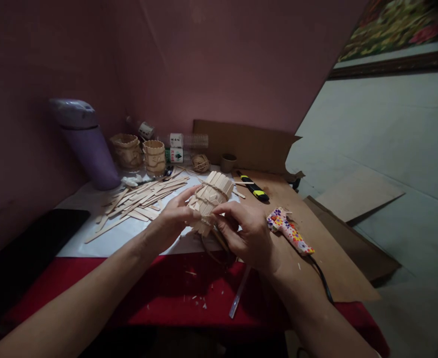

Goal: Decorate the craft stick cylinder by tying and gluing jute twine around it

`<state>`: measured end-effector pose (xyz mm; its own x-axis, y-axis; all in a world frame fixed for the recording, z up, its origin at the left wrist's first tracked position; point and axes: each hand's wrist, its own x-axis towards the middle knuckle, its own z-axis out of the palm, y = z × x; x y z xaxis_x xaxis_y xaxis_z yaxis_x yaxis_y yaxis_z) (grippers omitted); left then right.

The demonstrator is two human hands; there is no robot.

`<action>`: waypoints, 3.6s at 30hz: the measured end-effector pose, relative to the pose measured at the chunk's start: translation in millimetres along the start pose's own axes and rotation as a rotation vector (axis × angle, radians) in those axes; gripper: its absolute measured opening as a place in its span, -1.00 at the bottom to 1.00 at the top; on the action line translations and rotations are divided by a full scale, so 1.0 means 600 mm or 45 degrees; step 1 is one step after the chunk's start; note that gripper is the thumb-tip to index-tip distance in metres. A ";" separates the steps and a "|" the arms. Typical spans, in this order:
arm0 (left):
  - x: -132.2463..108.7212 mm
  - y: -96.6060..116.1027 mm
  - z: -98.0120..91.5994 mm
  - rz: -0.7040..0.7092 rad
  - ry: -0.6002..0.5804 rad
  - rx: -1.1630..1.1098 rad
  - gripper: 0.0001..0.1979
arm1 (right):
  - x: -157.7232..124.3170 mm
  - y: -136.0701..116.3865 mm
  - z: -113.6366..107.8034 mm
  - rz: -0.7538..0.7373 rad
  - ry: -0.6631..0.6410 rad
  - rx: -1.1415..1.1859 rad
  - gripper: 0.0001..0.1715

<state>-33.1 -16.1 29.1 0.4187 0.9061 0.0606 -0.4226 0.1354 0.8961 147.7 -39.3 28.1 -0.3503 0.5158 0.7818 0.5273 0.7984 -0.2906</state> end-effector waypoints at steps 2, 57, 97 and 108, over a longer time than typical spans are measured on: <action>0.000 0.001 0.002 0.005 0.002 0.015 -0.37 | 0.000 -0.001 -0.001 0.008 -0.003 -0.008 -0.90; 0.002 -0.010 0.005 0.009 0.058 -0.006 -0.22 | 0.009 -0.002 0.011 0.695 0.100 0.557 -0.84; 0.004 -0.014 0.004 0.035 0.026 -0.056 -0.32 | 0.012 0.014 0.017 0.975 0.029 1.035 -0.60; 0.007 -0.021 -0.002 0.083 0.027 0.015 -0.23 | 0.010 0.014 0.022 1.045 0.054 1.056 -0.48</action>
<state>-27.1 -13.7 17.8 0.3735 0.9211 0.1095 -0.4387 0.0714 0.8958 139.8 -25.7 23.0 -0.1042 0.9732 0.2049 -0.0898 0.1959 -0.9765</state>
